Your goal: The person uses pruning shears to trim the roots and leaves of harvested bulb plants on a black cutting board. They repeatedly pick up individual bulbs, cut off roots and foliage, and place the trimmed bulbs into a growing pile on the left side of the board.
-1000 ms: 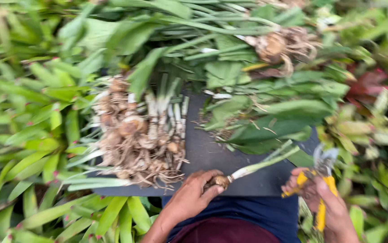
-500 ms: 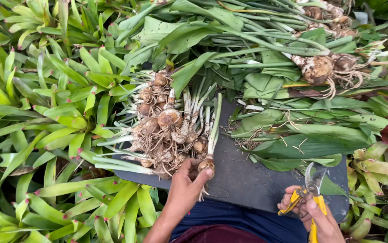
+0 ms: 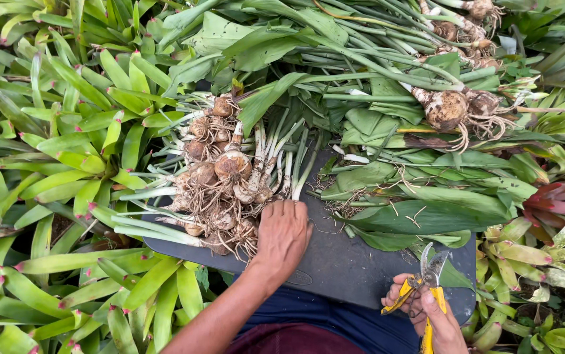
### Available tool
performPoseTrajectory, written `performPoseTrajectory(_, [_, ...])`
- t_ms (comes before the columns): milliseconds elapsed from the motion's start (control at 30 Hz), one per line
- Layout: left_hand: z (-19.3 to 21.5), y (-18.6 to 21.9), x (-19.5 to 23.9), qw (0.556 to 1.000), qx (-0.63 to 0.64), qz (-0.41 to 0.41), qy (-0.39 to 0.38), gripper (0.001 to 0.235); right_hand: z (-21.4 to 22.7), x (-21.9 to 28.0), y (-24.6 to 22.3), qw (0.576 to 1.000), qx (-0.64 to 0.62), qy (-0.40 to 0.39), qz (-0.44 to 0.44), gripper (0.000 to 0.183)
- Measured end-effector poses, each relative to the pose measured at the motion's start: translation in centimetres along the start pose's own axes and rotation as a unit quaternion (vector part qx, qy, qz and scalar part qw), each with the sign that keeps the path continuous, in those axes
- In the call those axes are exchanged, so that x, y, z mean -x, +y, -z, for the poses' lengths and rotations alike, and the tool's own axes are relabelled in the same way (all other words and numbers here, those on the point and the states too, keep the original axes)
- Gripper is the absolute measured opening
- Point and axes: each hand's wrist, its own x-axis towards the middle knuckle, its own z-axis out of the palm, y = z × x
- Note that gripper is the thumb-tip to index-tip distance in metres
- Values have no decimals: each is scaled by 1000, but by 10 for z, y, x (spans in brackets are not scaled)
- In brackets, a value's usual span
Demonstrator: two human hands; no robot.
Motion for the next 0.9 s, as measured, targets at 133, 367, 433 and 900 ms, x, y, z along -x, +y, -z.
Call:
performPoseTrajectory(133, [-14, 2, -9, 989, -123, -76, 18, 32, -1, -3, -2, 1000, 7, 10, -8, 61])
performPoseTrajectory(367, [-41, -4, -19, 979, -177, -95, 34, 38, -4, -11, 0, 999, 30, 8, -29, 64])
performPoseTrajectory(433, [-32, -1, -20, 978, -193, -70, 27, 56, -7, -15, 1, 999, 5, 8, -36, 60])
performPoseTrajectory(900, [-43, 98, -61, 922, -11, -385, 42, 88, 6, -26, -6, 984, -167, 49, 28, 62])
